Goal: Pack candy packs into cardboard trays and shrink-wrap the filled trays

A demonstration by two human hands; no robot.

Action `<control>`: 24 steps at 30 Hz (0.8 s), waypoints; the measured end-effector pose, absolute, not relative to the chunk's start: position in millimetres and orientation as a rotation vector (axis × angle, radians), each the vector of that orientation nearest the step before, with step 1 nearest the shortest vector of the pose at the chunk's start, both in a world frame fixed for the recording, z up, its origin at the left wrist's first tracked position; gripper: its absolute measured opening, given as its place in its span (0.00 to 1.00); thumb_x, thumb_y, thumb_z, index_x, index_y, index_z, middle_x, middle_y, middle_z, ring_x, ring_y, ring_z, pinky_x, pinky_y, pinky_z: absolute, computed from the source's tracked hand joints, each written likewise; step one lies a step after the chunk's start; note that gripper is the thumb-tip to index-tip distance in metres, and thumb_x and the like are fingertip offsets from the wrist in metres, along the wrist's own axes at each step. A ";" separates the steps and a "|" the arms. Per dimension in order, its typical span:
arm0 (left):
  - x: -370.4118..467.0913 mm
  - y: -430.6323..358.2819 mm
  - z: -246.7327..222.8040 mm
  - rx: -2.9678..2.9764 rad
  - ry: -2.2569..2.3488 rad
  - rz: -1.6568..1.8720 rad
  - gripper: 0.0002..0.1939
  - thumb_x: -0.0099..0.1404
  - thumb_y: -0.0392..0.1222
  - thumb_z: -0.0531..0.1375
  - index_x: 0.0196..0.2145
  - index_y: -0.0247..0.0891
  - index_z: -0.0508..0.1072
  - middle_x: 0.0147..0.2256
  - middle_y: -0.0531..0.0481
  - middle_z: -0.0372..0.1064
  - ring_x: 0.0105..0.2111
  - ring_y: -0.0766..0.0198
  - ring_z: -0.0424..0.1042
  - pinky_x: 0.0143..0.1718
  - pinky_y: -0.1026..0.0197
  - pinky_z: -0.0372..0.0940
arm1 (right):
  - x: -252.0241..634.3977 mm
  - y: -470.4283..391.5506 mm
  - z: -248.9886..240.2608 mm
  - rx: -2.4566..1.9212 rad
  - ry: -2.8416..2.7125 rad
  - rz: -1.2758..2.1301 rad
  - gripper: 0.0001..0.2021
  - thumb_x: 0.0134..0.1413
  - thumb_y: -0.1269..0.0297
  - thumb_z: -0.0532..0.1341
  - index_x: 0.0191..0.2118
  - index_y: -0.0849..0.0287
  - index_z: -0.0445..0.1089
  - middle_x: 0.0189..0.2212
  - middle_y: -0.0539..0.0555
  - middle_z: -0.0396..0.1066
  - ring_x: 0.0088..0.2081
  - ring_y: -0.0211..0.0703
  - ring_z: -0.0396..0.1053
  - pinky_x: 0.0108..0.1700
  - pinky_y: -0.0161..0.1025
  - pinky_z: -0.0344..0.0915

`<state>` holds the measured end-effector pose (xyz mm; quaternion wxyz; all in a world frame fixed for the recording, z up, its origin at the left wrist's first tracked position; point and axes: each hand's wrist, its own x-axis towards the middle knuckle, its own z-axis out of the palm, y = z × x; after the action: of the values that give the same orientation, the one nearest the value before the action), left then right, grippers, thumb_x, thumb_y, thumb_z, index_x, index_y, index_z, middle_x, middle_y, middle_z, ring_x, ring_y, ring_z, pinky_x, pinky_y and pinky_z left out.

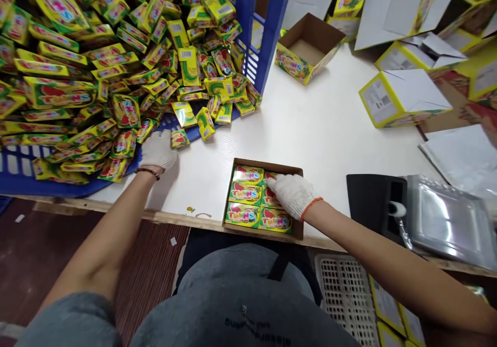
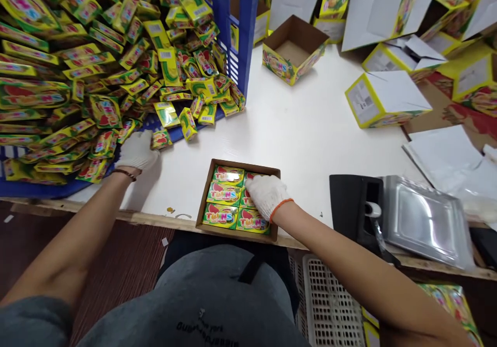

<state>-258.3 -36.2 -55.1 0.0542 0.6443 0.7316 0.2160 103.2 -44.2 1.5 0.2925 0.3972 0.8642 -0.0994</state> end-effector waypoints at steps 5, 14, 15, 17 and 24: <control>-228.3 -56.9 -41.4 1.881 2.397 0.575 0.29 0.52 0.48 0.69 0.50 0.40 0.67 0.44 0.41 0.69 0.47 0.41 0.70 0.47 0.39 0.67 | 109.4 -33.5 -5.9 1.054 2.298 -0.427 0.13 0.58 0.74 0.56 0.45 0.63 0.74 0.41 0.66 0.76 0.39 0.53 0.74 0.36 0.43 0.63; -85.3 -67.6 -1.8 2.533 1.541 0.786 0.26 0.59 0.42 0.63 0.55 0.37 0.68 0.48 0.38 0.70 0.48 0.48 0.69 0.48 0.45 0.66 | 121.1 -17.0 29.9 1.499 2.830 -1.321 0.12 0.57 0.61 0.56 0.46 0.56 0.69 0.39 0.53 0.74 0.39 0.44 0.70 0.40 0.39 0.65; -76.6 -65.4 -0.1 2.466 1.491 0.799 0.24 0.61 0.43 0.63 0.54 0.36 0.68 0.48 0.39 0.70 0.48 0.49 0.69 0.48 0.46 0.66 | 124.9 -17.0 33.1 1.452 2.832 -1.318 0.11 0.56 0.63 0.56 0.43 0.56 0.69 0.38 0.52 0.74 0.39 0.44 0.70 0.41 0.40 0.66; -64.0 -60.1 2.7 2.247 1.408 0.804 0.18 0.64 0.45 0.60 0.50 0.36 0.70 0.44 0.41 0.72 0.45 0.53 0.71 0.47 0.49 0.67 | 133.8 -18.3 35.4 1.449 2.873 -1.260 0.10 0.54 0.66 0.55 0.41 0.56 0.70 0.38 0.53 0.74 0.41 0.46 0.70 0.45 0.43 0.66; -38.1 -52.4 9.1 1.349 1.267 1.129 0.13 0.63 0.50 0.61 0.38 0.37 0.68 0.35 0.49 0.73 0.33 0.64 0.71 0.35 0.60 0.68 | 150.1 -27.8 20.1 2.088 2.792 -1.691 0.21 0.55 0.56 0.59 0.53 0.55 0.61 0.46 0.57 0.70 0.37 0.42 0.70 0.40 0.41 0.69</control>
<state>-38.1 -52.4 9.1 0.4680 0.5499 0.5164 0.4604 150.1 -27.8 20.1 -0.3583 0.5030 0.6727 -0.4074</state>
